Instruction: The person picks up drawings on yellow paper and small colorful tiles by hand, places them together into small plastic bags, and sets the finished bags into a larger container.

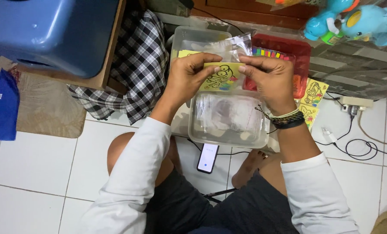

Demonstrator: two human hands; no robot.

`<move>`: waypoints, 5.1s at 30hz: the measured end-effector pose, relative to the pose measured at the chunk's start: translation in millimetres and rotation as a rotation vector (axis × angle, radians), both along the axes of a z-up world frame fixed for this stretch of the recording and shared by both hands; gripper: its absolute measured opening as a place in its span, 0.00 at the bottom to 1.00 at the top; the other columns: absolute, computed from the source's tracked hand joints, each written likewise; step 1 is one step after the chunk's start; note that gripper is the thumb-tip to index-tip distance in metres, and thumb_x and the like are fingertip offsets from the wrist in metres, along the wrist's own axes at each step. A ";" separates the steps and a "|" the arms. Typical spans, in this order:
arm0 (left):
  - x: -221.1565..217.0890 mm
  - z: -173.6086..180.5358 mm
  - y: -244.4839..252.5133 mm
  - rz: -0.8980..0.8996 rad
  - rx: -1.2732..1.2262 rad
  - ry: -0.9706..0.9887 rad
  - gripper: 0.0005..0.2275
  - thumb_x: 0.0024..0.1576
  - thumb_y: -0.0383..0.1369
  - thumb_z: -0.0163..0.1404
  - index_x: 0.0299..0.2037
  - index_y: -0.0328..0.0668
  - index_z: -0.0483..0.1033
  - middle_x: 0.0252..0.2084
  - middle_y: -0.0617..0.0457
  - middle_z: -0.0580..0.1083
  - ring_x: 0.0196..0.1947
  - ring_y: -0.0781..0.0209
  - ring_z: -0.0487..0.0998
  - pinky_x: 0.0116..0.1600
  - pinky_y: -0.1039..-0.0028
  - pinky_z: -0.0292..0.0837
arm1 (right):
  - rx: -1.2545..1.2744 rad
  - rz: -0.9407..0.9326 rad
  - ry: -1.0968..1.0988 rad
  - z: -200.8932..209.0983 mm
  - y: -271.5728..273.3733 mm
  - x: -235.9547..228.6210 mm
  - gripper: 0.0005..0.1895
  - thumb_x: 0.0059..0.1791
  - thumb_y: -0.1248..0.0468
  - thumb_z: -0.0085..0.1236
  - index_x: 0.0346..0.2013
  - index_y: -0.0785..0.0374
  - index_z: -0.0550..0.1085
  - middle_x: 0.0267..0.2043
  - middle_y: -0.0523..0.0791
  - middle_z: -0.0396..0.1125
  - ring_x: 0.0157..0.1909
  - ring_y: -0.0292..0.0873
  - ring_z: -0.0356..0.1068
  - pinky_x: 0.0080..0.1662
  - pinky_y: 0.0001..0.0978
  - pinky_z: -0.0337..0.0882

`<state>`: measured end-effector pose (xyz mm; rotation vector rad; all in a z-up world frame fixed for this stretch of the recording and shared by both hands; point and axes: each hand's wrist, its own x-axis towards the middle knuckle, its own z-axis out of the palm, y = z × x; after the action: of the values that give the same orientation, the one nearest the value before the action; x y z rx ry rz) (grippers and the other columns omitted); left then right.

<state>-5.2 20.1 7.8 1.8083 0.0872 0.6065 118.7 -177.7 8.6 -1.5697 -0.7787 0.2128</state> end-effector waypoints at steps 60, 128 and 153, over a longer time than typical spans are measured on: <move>7.2 -13.5 16.4 -0.116 -0.328 0.170 0.10 0.57 0.22 0.58 0.48 0.32 0.78 0.35 0.41 0.82 0.32 0.65 0.82 0.35 0.76 0.86 | -0.012 -0.030 0.276 -27.4 -3.3 14.0 0.07 0.53 0.71 0.66 0.43 0.67 0.75 0.29 0.43 0.66 0.30 0.31 0.71 0.36 0.18 0.73; 29.4 4.2 -47.3 -0.026 0.502 0.904 0.15 0.62 0.13 0.53 0.59 0.13 0.71 0.47 0.29 0.77 0.42 0.45 0.80 0.46 0.61 0.78 | -0.410 -0.717 0.290 -380.5 -384.1 149.7 0.10 0.51 0.81 0.54 0.36 0.63 0.76 0.36 0.40 0.74 0.37 0.33 0.70 0.49 0.22 0.74; 12.1 -192.4 -84.3 -0.159 1.025 0.362 0.29 0.47 0.36 0.61 0.61 0.39 0.70 0.61 0.37 0.67 0.52 0.40 0.74 0.52 0.58 0.71 | -0.425 -0.082 -0.225 47.1 -153.1 30.8 0.11 0.64 0.81 0.55 0.61 0.76 0.72 0.52 0.51 0.68 0.48 0.40 0.64 0.52 0.28 0.68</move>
<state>6.8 -64.1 -184.6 2.8714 -0.1558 0.1820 149.4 -330.8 55.8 -2.0494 -0.8801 0.1480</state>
